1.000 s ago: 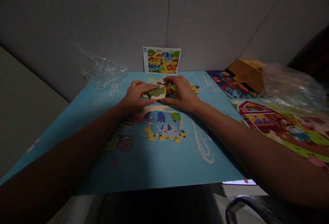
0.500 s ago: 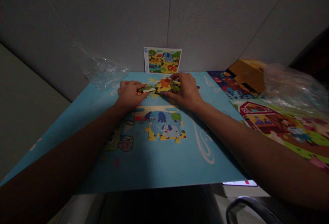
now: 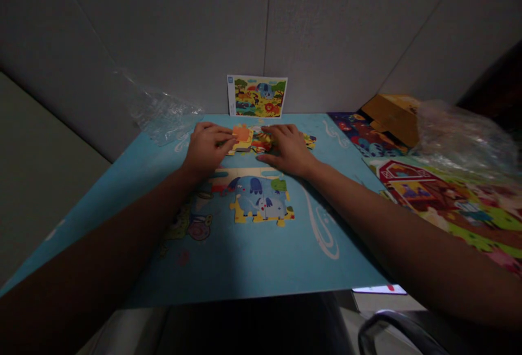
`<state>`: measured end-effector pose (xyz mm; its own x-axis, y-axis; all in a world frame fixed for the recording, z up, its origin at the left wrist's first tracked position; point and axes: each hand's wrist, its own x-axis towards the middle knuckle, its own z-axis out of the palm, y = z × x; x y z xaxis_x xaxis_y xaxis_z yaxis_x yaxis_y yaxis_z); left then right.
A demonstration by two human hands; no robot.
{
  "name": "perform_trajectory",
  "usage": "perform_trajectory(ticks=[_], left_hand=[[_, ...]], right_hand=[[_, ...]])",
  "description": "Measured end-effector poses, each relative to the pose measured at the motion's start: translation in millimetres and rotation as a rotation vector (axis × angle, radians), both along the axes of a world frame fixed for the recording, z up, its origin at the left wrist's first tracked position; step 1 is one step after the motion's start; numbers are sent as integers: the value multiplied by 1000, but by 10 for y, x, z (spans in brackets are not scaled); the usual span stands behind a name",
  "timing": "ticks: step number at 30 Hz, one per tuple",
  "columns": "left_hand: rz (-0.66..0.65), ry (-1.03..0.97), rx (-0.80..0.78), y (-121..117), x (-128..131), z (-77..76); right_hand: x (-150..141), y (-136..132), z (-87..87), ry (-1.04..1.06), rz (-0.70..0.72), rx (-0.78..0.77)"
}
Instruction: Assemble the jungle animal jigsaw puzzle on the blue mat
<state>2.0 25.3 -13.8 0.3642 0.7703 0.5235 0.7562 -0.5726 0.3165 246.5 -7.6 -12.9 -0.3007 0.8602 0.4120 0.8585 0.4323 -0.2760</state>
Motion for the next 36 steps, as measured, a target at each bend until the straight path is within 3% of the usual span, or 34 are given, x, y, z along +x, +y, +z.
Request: perform_trajectory(ticks=[5,9,13,17,19,23,27,30,36], left_hand=[[139,104,-121,62,-39,-20],[163,79,-88,19,-20,15],[-14,-2,-47,-124,36,87],[-260,70,-89,-215,97,90],[-192,79,-106,-203,103,71],[126,66,-207,-133,71,56],[272,110,-288,-102,61,57],[298,105,-294,-88,65,31],[212,114,-248,-48,31,-21]], right_hand=[[25,23,-14,-141,-35,-99],[39,29,19,-23,-79,-63],[20,-19,93,175,-131,73],[-41,-85,134,157,49,73],[-54,-81,106,95,63,38],[-9,-18,9,-71,20,-63],[40,17,-21,-138,34,-129],[40,12,2,-131,45,-92],[26,4,60,-136,50,-51]])
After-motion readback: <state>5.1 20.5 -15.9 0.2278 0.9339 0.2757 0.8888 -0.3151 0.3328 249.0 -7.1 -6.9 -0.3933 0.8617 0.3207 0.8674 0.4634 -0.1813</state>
